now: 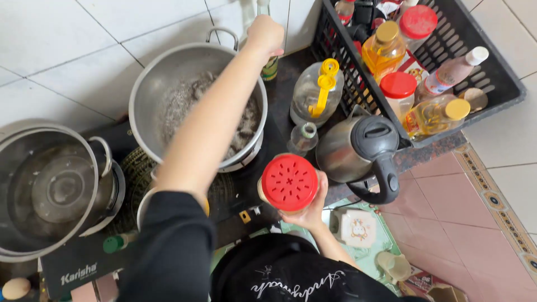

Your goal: The person washes eggs in a strainer in the kitchen sink, then cracks eggs by hand into a bowl of beaten egg, discarding shells. They add powdered seasoning from a jar with a spoon, pour fish sauce into the bowl, and sprinkle pepper from a shaker over the egg mixture.

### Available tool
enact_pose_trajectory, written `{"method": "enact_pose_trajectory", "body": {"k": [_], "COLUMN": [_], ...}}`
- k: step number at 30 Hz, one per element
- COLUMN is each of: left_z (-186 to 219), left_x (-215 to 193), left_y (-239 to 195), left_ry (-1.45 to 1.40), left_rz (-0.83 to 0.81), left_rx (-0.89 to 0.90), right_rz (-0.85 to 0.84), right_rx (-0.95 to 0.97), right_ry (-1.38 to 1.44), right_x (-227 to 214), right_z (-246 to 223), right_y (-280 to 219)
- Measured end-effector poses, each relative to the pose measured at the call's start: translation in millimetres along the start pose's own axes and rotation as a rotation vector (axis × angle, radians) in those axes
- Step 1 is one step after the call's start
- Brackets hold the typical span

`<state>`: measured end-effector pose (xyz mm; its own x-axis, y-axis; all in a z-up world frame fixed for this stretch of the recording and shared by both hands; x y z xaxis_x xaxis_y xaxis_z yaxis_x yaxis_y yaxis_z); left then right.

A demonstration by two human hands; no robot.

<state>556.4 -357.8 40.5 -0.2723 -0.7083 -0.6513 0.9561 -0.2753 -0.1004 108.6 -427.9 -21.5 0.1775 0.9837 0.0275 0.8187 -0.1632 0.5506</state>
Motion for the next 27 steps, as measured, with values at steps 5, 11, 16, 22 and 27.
{"method": "enact_pose_trajectory", "body": {"k": [5, 11, 16, 22, 27], "left_z": [-34.3, -21.5, -17.6, 1.5, 25.5], "left_x": [13.4, 6.8, -0.5, -29.8, -84.1], "left_y": [60.6, 51.9, 47.4, 31.9, -44.4], "left_ry": [-0.124, -0.123, 0.131, 0.197, 0.211], "left_rz": [0.271, 0.443, 0.621, 0.735, 0.673], "left_rx": [-0.456, -0.515, -0.282, -0.053, 0.049], "right_rz": [0.019, -0.024, -0.004, 0.008, 0.045], "right_rx": [0.025, -0.158, -0.113, -0.057, 0.138], "right_ry": [-0.046, -0.13, -0.132, -0.05, -0.008], "right_x": [-6.8, -12.2, -11.3, -10.6, -9.7], "right_z": [18.9, 32.5, 35.9, 47.2, 56.4], "right_y": [-8.8, -13.9, -4.4, -9.5, -20.3]}}
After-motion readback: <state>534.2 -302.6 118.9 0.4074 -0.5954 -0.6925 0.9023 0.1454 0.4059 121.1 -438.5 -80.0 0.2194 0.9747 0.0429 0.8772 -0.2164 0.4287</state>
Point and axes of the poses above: each hand's wrist, its own y-axis towards the middle knuckle, its own x-axis out of the palm, z = x × y, the point moved 4 cm from there along y, towards the middle knuckle, and after that the axes turned 8 degrees about y, right-handed, at the moved point
